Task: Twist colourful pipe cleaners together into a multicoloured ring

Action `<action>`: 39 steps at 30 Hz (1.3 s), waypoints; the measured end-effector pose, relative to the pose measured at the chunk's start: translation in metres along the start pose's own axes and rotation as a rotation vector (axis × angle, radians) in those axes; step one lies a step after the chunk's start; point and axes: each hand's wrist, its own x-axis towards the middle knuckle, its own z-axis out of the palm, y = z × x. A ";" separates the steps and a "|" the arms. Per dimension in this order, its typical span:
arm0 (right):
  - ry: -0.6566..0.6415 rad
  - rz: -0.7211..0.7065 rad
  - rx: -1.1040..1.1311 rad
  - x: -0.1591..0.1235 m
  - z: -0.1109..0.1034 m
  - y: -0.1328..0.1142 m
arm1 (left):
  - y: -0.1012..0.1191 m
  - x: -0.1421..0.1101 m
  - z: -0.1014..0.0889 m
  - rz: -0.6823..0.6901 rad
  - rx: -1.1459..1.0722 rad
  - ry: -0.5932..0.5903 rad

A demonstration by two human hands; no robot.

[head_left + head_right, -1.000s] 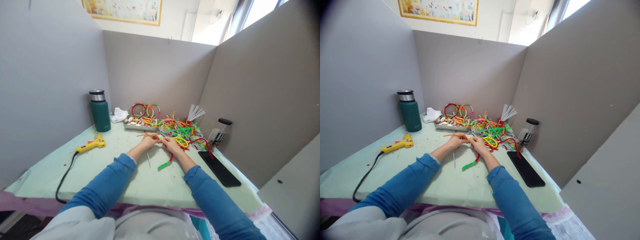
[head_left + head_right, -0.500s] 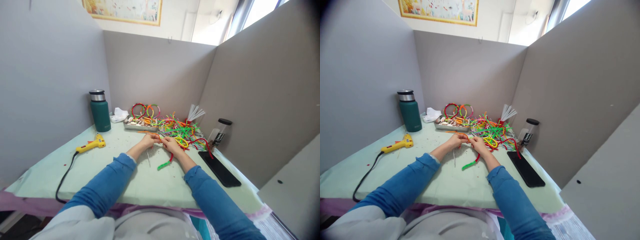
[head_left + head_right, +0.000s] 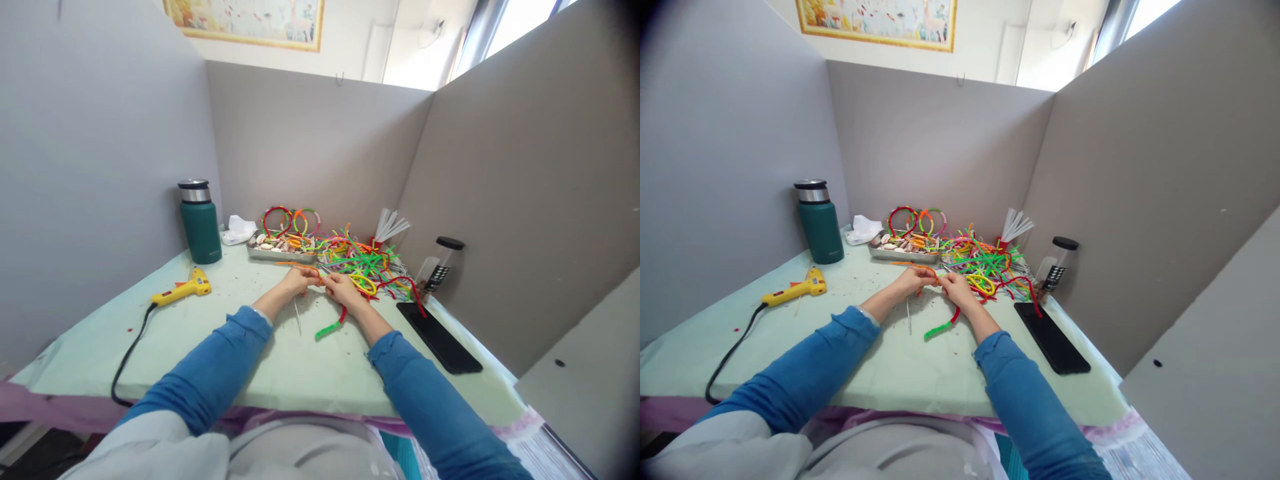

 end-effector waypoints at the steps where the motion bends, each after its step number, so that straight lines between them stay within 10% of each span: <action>1: 0.001 -0.002 0.004 0.000 0.000 -0.001 | 0.001 -0.001 0.000 -0.015 -0.014 -0.001; 17: -0.029 -0.031 -0.031 -0.004 0.000 -0.004 | 0.007 -0.004 -0.001 -0.251 -0.248 -0.037; 39: -0.027 -0.030 -0.010 -0.001 0.000 0.002 | 0.006 -0.005 0.003 -0.092 0.088 0.054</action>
